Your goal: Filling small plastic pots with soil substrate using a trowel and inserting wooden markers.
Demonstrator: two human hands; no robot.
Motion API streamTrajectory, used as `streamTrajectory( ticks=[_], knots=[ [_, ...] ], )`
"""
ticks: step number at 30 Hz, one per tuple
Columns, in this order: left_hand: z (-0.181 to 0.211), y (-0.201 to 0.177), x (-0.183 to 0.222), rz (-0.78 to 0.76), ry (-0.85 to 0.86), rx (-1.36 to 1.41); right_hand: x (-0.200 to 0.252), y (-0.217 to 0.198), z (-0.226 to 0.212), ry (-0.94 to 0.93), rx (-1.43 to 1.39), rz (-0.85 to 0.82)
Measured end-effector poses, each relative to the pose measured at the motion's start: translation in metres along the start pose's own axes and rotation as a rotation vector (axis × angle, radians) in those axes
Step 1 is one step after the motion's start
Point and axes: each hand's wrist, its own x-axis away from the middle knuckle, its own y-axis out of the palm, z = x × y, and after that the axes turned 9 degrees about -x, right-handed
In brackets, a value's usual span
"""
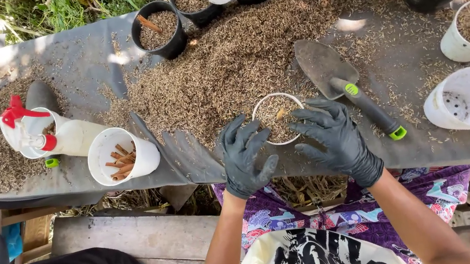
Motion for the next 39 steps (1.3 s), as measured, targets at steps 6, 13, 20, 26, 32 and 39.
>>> streamTrajectory(
  ticks=[6,13,20,26,32,39],
  knots=[
    [0.007,-0.004,0.005,0.008,-0.014,0.047,0.005,-0.005,-0.010,0.179,-0.054,0.007],
    [0.007,-0.004,0.004,0.000,-0.051,0.083,-0.003,-0.007,-0.017,0.173,-0.096,0.034],
    [0.010,-0.001,-0.001,0.012,-0.078,0.114,-0.017,-0.016,-0.029,0.241,-0.298,0.019],
    [0.006,0.009,0.001,-0.030,-0.008,0.141,-0.008,-0.012,-0.015,0.173,-0.201,-0.013],
    [0.007,0.010,0.002,-0.027,0.003,0.150,-0.016,-0.016,-0.020,0.130,-0.145,-0.067],
    [0.013,0.002,-0.003,-0.064,-0.021,0.121,-0.028,-0.021,-0.023,0.024,-0.092,-0.083]
  ],
)
